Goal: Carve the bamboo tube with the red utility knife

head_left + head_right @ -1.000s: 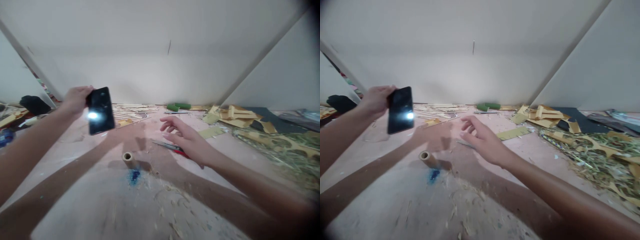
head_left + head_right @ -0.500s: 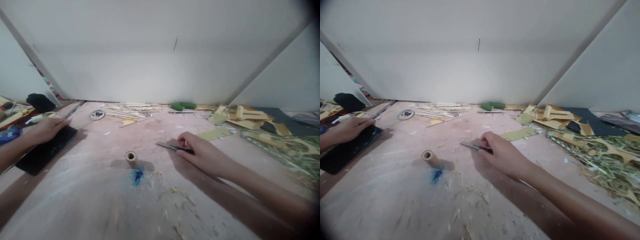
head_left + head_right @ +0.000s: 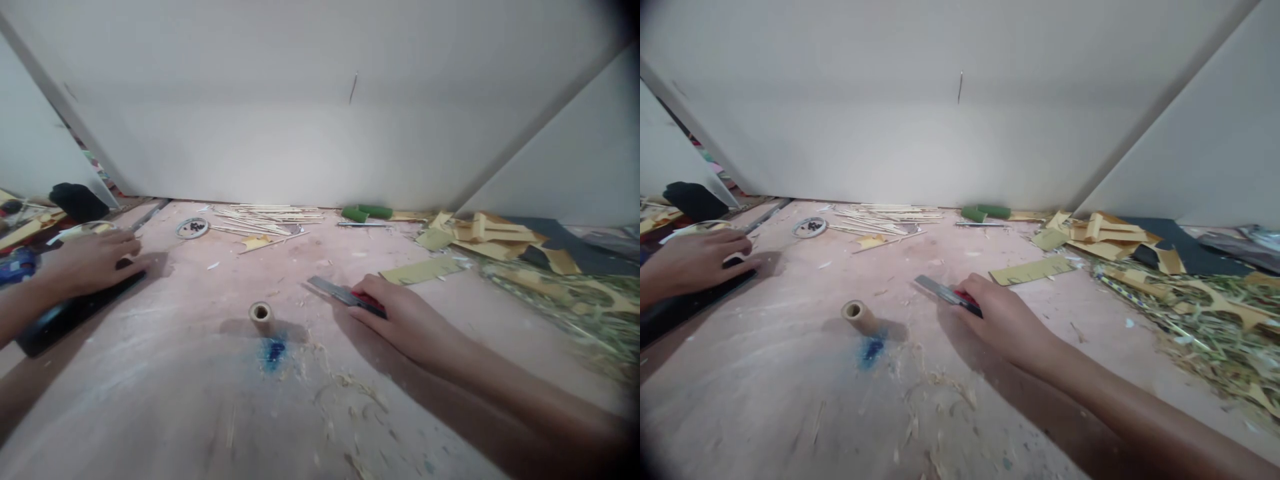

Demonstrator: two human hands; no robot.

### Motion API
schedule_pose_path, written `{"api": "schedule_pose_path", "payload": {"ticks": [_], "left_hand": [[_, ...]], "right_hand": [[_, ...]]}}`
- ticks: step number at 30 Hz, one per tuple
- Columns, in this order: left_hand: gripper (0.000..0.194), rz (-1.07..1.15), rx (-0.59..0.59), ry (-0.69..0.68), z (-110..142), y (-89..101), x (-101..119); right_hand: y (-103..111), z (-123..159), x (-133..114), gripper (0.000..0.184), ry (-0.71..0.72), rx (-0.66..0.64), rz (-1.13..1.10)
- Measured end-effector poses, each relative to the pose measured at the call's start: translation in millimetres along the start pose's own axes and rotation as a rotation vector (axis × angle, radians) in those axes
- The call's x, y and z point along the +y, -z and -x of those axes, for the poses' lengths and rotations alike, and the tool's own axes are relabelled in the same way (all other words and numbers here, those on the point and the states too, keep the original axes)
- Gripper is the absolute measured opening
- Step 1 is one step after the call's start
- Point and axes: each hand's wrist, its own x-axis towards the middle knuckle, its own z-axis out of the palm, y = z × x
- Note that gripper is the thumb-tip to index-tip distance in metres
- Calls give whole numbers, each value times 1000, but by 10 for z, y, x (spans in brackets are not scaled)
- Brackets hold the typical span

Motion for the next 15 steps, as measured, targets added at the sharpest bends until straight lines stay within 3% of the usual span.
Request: {"api": "schedule_pose_path", "payload": {"ticks": [2,4,5,7,9,12,15], "left_hand": [[64,0,-25,-83,25,49,221],[47,243,-58,-205,126,55,589],[45,396,-105,-241,194,40,812],[68,650,-270,-298,325,-16,1277],[63,893,-334,-336,406,-78,1694],[20,1326,-500,-238,433,-133,2140],[22,1654,-569,-22,447,-151,2380]], "right_hand": [[-23,28,-63,12,37,41,-22],[-52,71,-159,14,33,86,-87],[-67,96,-213,13,49,89,-125],[-91,150,-317,10,83,111,-188],[-108,198,-389,15,143,141,-218],[-136,240,-415,12,254,166,-264],[-182,251,-378,12,276,168,-295]]}}
